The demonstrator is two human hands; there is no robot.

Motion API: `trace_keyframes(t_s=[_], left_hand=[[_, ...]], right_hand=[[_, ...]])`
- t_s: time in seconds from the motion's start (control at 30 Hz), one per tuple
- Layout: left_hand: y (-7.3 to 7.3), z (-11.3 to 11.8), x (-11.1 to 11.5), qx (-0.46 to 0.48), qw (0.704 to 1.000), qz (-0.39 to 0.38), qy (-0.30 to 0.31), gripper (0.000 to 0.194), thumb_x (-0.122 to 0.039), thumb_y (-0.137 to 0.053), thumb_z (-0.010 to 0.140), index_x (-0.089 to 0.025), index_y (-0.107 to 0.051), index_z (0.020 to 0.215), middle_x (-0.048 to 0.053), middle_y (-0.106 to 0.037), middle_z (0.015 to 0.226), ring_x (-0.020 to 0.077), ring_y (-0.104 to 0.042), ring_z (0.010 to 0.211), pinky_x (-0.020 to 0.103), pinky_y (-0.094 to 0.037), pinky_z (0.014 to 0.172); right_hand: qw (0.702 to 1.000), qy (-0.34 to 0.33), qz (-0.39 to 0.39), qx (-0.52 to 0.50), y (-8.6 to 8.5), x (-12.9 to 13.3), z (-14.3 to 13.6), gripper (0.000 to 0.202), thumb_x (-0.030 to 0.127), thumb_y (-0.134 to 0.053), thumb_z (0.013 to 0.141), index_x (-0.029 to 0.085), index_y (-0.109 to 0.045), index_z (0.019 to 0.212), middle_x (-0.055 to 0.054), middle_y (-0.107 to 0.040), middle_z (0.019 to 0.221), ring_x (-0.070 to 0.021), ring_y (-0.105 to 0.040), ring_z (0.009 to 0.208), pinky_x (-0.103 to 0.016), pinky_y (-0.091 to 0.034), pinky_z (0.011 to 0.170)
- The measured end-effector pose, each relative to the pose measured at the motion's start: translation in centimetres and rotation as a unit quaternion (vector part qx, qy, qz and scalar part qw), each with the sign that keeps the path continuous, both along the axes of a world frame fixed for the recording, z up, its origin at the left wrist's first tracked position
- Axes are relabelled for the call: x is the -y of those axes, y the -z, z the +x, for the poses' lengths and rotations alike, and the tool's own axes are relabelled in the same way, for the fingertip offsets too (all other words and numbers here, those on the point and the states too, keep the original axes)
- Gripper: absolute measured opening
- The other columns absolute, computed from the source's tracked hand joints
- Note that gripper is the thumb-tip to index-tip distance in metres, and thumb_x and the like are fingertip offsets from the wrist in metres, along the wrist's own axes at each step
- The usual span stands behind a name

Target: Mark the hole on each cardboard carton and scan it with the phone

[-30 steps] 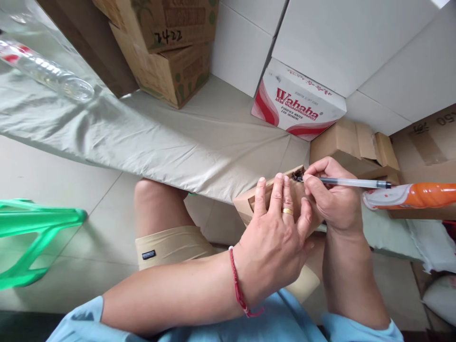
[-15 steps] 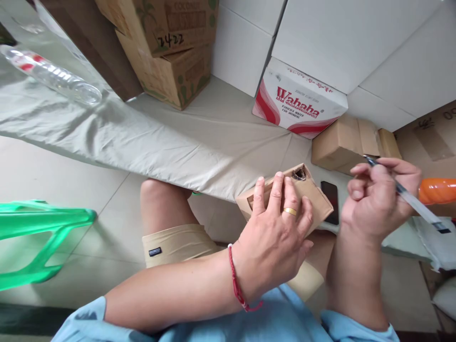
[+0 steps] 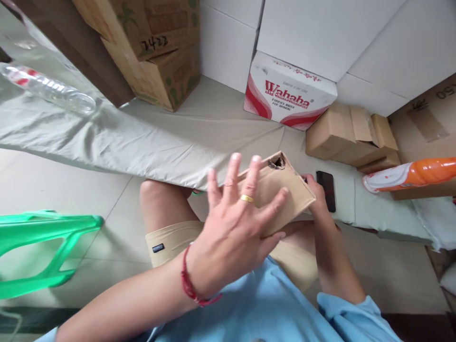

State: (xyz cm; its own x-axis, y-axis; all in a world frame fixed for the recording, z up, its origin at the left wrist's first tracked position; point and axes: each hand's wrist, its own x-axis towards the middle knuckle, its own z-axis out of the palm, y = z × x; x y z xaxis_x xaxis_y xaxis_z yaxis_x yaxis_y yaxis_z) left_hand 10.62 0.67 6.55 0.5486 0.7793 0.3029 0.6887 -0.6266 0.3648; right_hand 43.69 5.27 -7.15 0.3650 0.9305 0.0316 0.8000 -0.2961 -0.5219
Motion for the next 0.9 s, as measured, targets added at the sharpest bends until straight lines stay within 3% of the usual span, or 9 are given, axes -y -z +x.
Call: trace_keyframes(t_s=[0.07,0.13,0.27,0.37,0.5,0.63,0.73,0.83,0.9], left_hand=[[-0.2,-0.9,-0.2,-0.017,0.999,-0.015,-0.031,0.085,-0.065,-0.084,0.088,-0.036,-0.055,0.162,0.024,-0.028,0.181,0.0638,-0.025,0.165,0.095,-0.021,0.121],[-0.4,-1.0,-0.5,-0.025,0.999,-0.031,-0.034,0.088,-0.065,-0.083,0.088,-0.031,-0.054,0.164,0.029,-0.031,0.176,0.0636,-0.036,0.158,0.089,-0.034,0.119],[-0.4,1.0,-0.9,-0.013,0.999,-0.039,-0.003,0.087,-0.061,-0.086,0.086,-0.025,-0.059,0.16,0.033,-0.036,0.171,0.0615,-0.047,0.149,0.078,-0.051,0.11],[0.1,3.0,-1.0,0.004,0.999,-0.033,0.001,0.082,-0.059,-0.085,0.088,-0.019,-0.062,0.156,0.035,-0.037,0.171,0.0597,-0.04,0.157,0.079,-0.047,0.113],[1.0,4.0,-1.0,0.059,0.998,0.026,-0.012,0.057,-0.055,-0.079,0.096,-0.016,-0.071,0.136,0.03,-0.048,0.168,0.0517,-0.027,0.169,0.079,-0.03,0.129],[1.9,3.2,-1.1,0.129,0.986,0.097,0.046,0.025,-0.04,-0.068,0.106,-0.018,-0.074,0.116,0.016,-0.075,0.139,0.0371,-0.053,0.158,0.068,-0.02,0.139],[2.4,2.6,-1.4,0.125,0.984,0.094,0.083,0.033,-0.041,-0.065,0.107,-0.014,-0.071,0.125,0.017,-0.077,0.139,0.0336,-0.065,0.146,0.064,-0.012,0.14],[3.1,2.3,-1.5,0.096,0.987,0.093,0.093,0.049,-0.049,-0.065,0.106,-0.011,-0.067,0.137,0.023,-0.07,0.152,0.0389,-0.06,0.15,0.064,-0.012,0.137],[3.5,2.3,-1.6,0.094,0.986,0.105,0.094,0.046,-0.045,-0.065,0.106,-0.012,-0.066,0.138,0.023,-0.069,0.153,0.039,-0.06,0.15,0.062,-0.014,0.135]], right_hand=[[0.999,0.022,-0.025,0.006,0.4,-0.5,0.3,0.062,0.033,-0.065,0.081,0.016,-0.066,0.14,-0.006,-0.074,0.091,-0.0238,-0.065,0.081,-0.035,-0.053,0.084],[0.998,0.05,-0.019,0.034,0.7,-0.3,1.2,0.078,0.033,-0.062,0.083,0.011,-0.052,0.157,-0.015,-0.075,0.115,-0.0285,-0.067,0.102,-0.041,-0.052,0.099],[0.966,0.206,-0.027,0.151,1.3,2.3,3.6,0.089,0.046,-0.06,0.092,0.001,-0.038,0.165,-0.033,-0.058,0.15,-0.0431,-0.053,0.14,-0.055,-0.038,0.121],[0.952,0.25,-0.074,0.159,2.1,4.4,4.8,0.094,0.052,-0.063,0.092,-0.005,-0.038,0.162,-0.04,-0.054,0.15,-0.0506,-0.051,0.141,-0.062,-0.039,0.118],[0.952,0.241,-0.108,0.153,2.6,5.0,5.2,0.083,0.05,-0.064,0.094,0.004,-0.046,0.161,-0.034,-0.06,0.148,-0.0484,-0.054,0.141,-0.058,-0.044,0.116],[0.943,0.269,-0.134,0.143,2.5,3.7,6.1,0.081,0.055,-0.069,0.091,0.001,-0.057,0.15,-0.037,-0.06,0.144,-0.0506,-0.054,0.14,-0.058,-0.044,0.117],[0.938,0.286,-0.151,0.124,2.2,2.8,7.0,0.082,0.059,-0.076,0.085,-0.003,-0.065,0.137,-0.04,-0.06,0.14,-0.052,-0.055,0.138,-0.059,-0.042,0.12],[0.94,0.286,-0.154,0.107,2.0,2.8,7.3,0.082,0.055,-0.081,0.08,-0.002,-0.065,0.136,-0.037,-0.061,0.138,-0.0505,-0.054,0.141,-0.057,-0.039,0.124],[0.942,0.286,-0.144,0.099,1.7,3.2,7.0,0.083,0.052,-0.083,0.077,-0.001,-0.063,0.137,-0.035,-0.062,0.136,-0.0492,-0.054,0.142,-0.057,-0.039,0.125]])
